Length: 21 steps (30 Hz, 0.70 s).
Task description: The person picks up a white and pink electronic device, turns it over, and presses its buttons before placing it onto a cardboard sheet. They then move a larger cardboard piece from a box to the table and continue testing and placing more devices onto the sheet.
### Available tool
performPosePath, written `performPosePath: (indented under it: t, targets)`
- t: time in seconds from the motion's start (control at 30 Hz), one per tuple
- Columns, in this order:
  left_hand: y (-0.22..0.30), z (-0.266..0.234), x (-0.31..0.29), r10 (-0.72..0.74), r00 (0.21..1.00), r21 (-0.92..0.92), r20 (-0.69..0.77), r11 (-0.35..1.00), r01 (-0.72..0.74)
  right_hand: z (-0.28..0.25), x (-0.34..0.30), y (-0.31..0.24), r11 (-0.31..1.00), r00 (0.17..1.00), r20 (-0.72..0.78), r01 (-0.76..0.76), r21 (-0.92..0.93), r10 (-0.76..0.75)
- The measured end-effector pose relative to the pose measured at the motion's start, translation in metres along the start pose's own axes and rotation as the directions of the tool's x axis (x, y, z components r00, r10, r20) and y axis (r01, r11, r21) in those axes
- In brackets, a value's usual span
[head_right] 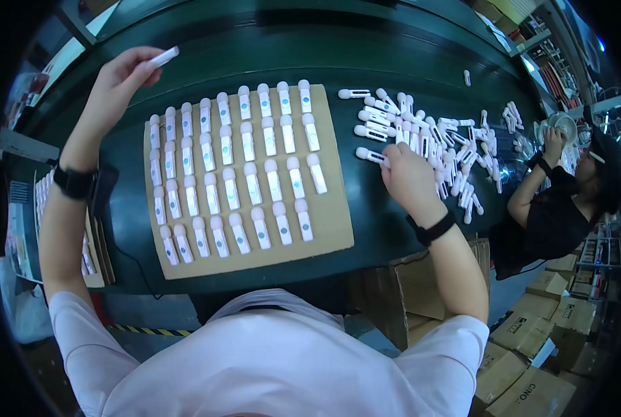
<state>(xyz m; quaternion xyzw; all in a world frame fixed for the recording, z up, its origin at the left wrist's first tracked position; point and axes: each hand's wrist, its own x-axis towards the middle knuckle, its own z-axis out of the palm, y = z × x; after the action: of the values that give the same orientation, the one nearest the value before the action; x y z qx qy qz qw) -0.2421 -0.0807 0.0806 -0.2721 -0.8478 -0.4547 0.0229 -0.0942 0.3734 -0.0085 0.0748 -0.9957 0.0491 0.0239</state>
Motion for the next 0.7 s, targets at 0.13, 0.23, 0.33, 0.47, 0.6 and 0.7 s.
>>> performPosePath:
  t: [0.13, 0.23, 0.33, 0.47, 0.6, 0.7]
  targets:
    - [0.046, 0.017, -0.076, -0.155, 0.983, -0.398, -0.102, 0.912, 0.103, 0.008, -0.024, 0.005, 0.983, 0.984, -0.176, 0.054, 0.175, -0.023]
    - [0.067, 0.029, -0.145, -0.289, 0.951, -0.612, -0.108, 0.773, 0.166, 0.012, -0.058, 0.01, 0.983, 0.986, -0.162, 0.064, 0.172, -0.036]
    - [0.087, 0.057, -0.188, -0.264, 0.961, -0.692, -0.085, 0.71, 0.134, 0.02, -0.078, 0.016, 0.983, 0.983, -0.185, 0.025, 0.183, 0.01]
    - [0.103, 0.1, -0.223, -0.349, 0.928, -0.628, -0.133, 0.754, 0.193, 0.026, -0.089, 0.016, 0.976, 0.962, -0.246, -0.066, 0.207, 0.117]
    - [0.117, 0.135, -0.227, -0.219, 0.966, -0.341, -0.138, 0.926, 0.161, 0.024, -0.096, 0.012, 0.99, 0.943, -0.318, -0.058, 0.126, 0.096]
    - [0.124, 0.147, -0.218, -0.122, 0.981, -0.294, -0.152, 0.953, 0.073, 0.014, -0.111, -0.012, 0.987, 0.92, -0.39, 0.051, 0.156, 0.014]
